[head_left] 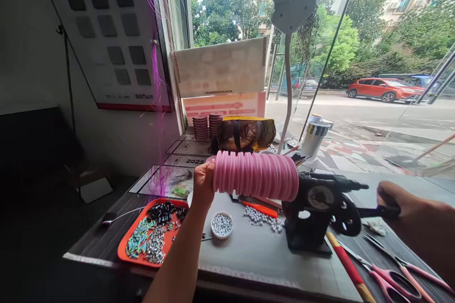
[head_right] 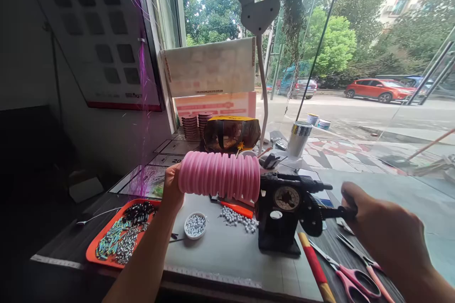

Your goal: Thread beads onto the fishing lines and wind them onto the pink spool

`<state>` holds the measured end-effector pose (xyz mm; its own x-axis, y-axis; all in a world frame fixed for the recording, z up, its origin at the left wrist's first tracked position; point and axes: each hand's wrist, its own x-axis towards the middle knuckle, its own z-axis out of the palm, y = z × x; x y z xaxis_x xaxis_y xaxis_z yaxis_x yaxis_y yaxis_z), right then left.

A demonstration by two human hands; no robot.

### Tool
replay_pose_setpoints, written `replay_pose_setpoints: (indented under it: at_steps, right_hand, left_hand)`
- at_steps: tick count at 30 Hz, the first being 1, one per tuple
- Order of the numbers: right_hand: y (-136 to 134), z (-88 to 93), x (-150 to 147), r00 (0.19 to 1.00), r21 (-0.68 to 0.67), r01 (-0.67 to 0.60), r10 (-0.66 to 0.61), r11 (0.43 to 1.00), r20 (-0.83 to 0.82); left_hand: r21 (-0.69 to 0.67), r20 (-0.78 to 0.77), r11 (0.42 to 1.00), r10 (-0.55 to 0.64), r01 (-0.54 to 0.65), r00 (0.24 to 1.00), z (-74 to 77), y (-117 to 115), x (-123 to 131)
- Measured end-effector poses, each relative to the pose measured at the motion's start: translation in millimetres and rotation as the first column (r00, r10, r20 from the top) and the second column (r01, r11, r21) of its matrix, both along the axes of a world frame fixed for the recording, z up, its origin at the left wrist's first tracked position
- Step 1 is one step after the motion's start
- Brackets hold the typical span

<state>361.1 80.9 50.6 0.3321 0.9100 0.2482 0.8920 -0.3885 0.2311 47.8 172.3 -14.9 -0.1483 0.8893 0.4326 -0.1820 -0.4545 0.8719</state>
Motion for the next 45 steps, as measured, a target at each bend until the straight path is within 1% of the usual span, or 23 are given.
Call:
replay_pose_setpoints:
  at_steps: [2,4,6,9,11,13,15,16,17,19,20,21,22,25,29,32,36,38,40,41,42,44,45]
  right_hand:
    - [7.2,6.2,5.0,0.999,-0.085,-0.048,0.046,0.995,-0.027]
    - [12.9,8.9,10.3,0.992,-0.180,-0.098,0.082,0.979,-0.094]
    - [15.7,8.0,16.0,0.983,-0.203,-0.143,0.115,0.969,-0.142]
    - [13.5,6.3,30.4,0.938,-0.098,-0.288,0.260,0.953,-0.231]
    - [9.1,12.6,40.2,0.861,-0.013,-0.425,0.400,0.905,-0.314]
    - [3.1,27.5,37.5,0.776,0.097,-0.544,0.543,0.834,-0.320]
    - [-2.7,46.2,12.4,0.697,0.227,-0.636,0.675,0.738,-0.240]
    - [-4.3,54.0,-8.4,0.657,0.280,-0.672,0.727,0.685,-0.203]
    - [-4.1,59.4,-32.6,0.619,0.287,-0.704,0.759,0.650,-0.203]
    - [2.4,60.7,-82.4,0.549,0.196,-0.781,0.801,0.593,-0.238]
    - [8.3,57.0,-103.5,0.531,0.169,-0.803,0.815,0.572,-0.234]
    - [15.3,51.5,-120.0,0.532,0.156,-0.807,0.816,0.570,-0.226]
    - [22.5,45.2,-131.6,0.534,0.151,-0.808,0.817,0.569,-0.220]
    - [38.1,31.3,-141.7,0.546,0.174,-0.794,0.809,0.583,-0.218]
    - [40.3,34.1,-135.6,0.525,0.170,-0.798,0.806,0.578,-0.273]
    - [38.7,38.1,-135.0,0.510,0.166,-0.804,0.806,0.571,-0.301]
    - [37.5,35.2,-135.8,0.502,0.172,-0.805,0.807,0.567,-0.313]
    - [36.4,35.8,-136.4,0.515,0.159,-0.802,0.802,0.575,-0.302]
    - [35.6,40.5,-138.8,0.548,0.106,-0.800,0.791,0.591,-0.271]
    - [35.4,43.9,-141.1,0.563,0.076,-0.799,0.786,0.597,-0.256]
    - [35.3,47.3,-144.2,0.570,0.057,-0.800,0.785,0.598,-0.244]
    - [34.9,50.8,-152.6,0.559,0.051,-0.812,0.800,0.582,-0.219]
    - [33.9,49.5,-157.4,0.554,0.066,-0.816,0.809,0.574,-0.196]
  left_hand:
    - [0.001,-0.006,1.000,0.004,-0.004,1.000,0.6,0.4,0.6]
    - [-0.001,-0.012,1.000,0.008,-0.008,1.000,1.1,1.0,1.5]
    - [-0.002,-0.021,1.000,0.015,-0.015,1.000,1.4,1.2,2.2]
    - [-0.001,-0.057,1.000,0.021,-0.021,0.998,2.6,-1.9,-0.9]
    - [-0.003,-0.095,0.999,0.037,-0.038,0.995,6.0,-7.6,-8.6]
    - [-0.003,-0.108,0.995,0.103,-0.104,0.989,13.6,-16.6,-20.8]
    - [0.064,-0.196,0.988,0.148,-0.138,0.969,26.2,-27.3,-35.0]
    - [0.116,-0.298,0.989,0.127,-0.096,0.946,33.8,-31.9,-41.5]
    - [0.157,-0.428,0.988,0.078,-0.011,0.900,41.4,-35.3,-46.9]
    - [0.153,-0.663,0.964,-0.062,0.217,0.746,54.0,-36.9,-53.8]
    - [0.119,-0.716,0.943,-0.135,0.310,0.685,58.0,-35.0,-55.1]
    - [0.090,-0.729,0.921,-0.199,0.380,0.655,60.1,-31.8,-55.3]
    - [0.077,-0.714,0.898,-0.254,0.433,0.652,60.7,-27.8,-54.7]
    - [0.092,-0.616,0.840,-0.373,0.534,0.693,56.7,-15.4,-51.4]
    - [0.059,-0.529,0.815,-0.465,0.577,0.710,51.5,-8.0,-48.9]
    - [0.058,-0.499,0.818,-0.473,0.573,0.726,50.6,-5.6,-48.2]
    - [0.066,-0.483,0.799,-0.498,0.597,0.720,50.9,-3.0,-47.8]
    - [0.052,-0.472,0.801,-0.507,0.597,0.721,51.1,-4.8,-48.9]
    - [0.030,-0.444,0.809,-0.515,0.587,0.733,50.2,-9.8,-50.7]
    - [0.012,-0.412,0.830,-0.503,0.557,0.759,49.0,-13.1,-51.5]
    - [-0.014,-0.366,0.866,-0.470,0.501,0.803,47.0,-16.7,-52.0]
    - [-0.087,-0.265,0.945,-0.327,0.315,0.907,41.3,-23.4,-51.1]
    - [-0.127,-0.231,0.969,-0.237,0.212,0.944,37.7,-26.3,-49.5]
